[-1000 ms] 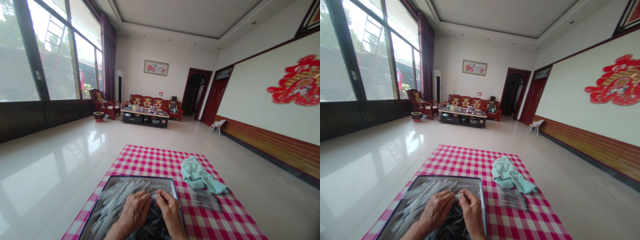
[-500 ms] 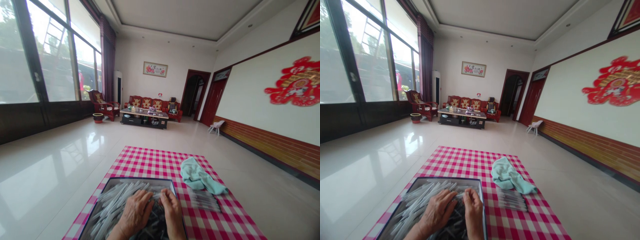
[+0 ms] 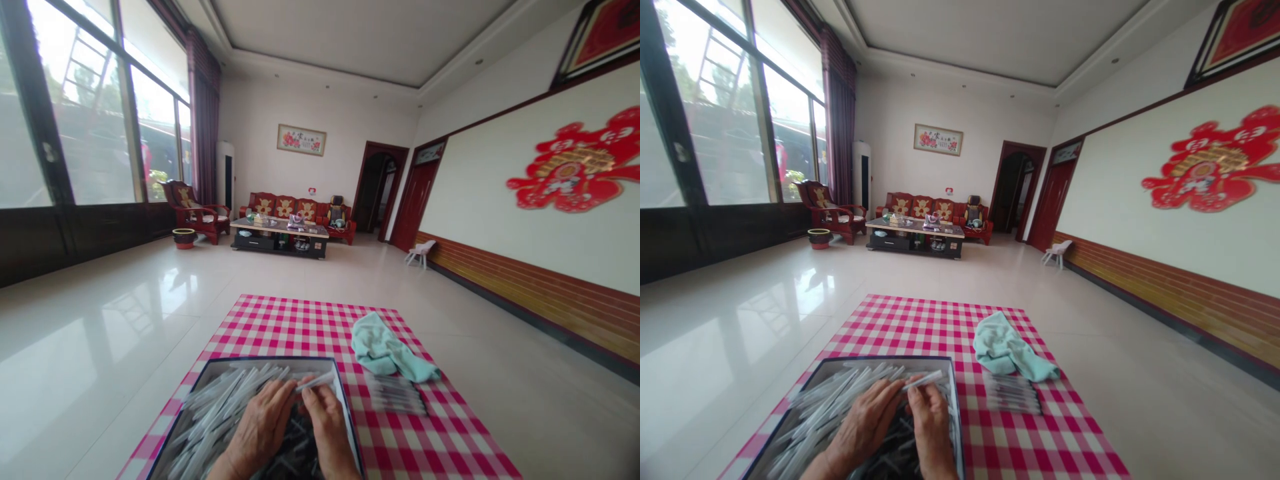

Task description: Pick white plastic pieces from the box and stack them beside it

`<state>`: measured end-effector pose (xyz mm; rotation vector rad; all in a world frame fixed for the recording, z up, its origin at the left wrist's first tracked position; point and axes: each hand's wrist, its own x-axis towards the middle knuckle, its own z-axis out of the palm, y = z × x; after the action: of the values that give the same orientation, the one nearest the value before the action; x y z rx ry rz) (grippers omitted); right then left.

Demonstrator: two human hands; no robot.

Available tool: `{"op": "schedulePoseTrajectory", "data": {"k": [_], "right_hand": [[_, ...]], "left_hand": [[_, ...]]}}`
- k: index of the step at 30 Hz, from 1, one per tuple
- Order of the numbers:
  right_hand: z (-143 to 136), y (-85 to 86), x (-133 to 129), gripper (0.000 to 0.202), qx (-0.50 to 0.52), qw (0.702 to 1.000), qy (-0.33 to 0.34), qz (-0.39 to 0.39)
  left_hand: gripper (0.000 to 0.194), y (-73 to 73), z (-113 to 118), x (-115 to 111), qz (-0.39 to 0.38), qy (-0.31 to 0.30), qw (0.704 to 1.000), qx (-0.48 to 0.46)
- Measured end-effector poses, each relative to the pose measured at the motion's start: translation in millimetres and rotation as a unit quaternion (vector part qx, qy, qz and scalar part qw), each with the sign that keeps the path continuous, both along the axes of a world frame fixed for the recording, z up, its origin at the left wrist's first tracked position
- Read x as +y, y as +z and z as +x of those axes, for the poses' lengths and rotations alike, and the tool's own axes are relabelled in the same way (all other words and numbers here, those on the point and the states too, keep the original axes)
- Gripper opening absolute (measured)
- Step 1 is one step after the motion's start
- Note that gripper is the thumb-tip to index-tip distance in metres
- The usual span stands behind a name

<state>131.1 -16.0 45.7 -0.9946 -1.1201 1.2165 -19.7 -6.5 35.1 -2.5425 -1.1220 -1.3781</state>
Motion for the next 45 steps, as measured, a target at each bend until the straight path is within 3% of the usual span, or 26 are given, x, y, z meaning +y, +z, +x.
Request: {"op": "schedulePoseTrajectory", "data": {"k": [5,9,11,13,17,21,28,35,45], "right_hand": [[35.0,24.6,5.1,0.039,0.008,0.998,-0.049,0.048],[100.6,36.0,10.0,0.035,-0.192,0.963,-0.126,0.139],[134.8,24.2,11.6,0.030,-0.319,0.915,-0.154,0.194],[164.3,1.9,11.1,0.028,-0.416,0.862,-0.172,0.233],[201.7,-46.0,3.2,0.037,-0.559,0.782,-0.136,0.240],[213.9,-66.4,-1.0,0.041,-0.608,0.742,-0.148,0.241],[210.0,-70.6,7.6,0.035,-0.603,0.731,-0.171,0.270],[209.7,-75.3,17.1,0.032,-0.633,0.693,-0.180,0.293],[228.0,-82.1,32.9,0.026,-0.604,0.702,-0.210,0.314]], "left_hand": [[0.034,-5.6,-4.9,3.1,0.031,0.051,0.998,-0.006],[0.030,-12.7,-6.1,7.7,0.042,0.057,0.997,-0.007],[0.029,-14.1,-6.0,8.6,0.043,0.057,0.997,-0.007],[0.029,-14.3,-6.1,8.8,0.039,0.056,0.998,-0.007],[0.027,-13.7,-7.2,8.4,0.033,0.060,0.998,-0.008],[0.027,-13.7,-8.4,8.5,0.041,0.057,0.998,-0.007],[0.027,-10.8,-8.9,7.9,0.050,0.057,0.997,-0.006],[0.027,-9.3,-9.5,7.3,0.040,0.059,0.997,-0.003],[0.027,-7.3,-6.5,5.3,0.029,0.069,0.997,-0.003]]}}
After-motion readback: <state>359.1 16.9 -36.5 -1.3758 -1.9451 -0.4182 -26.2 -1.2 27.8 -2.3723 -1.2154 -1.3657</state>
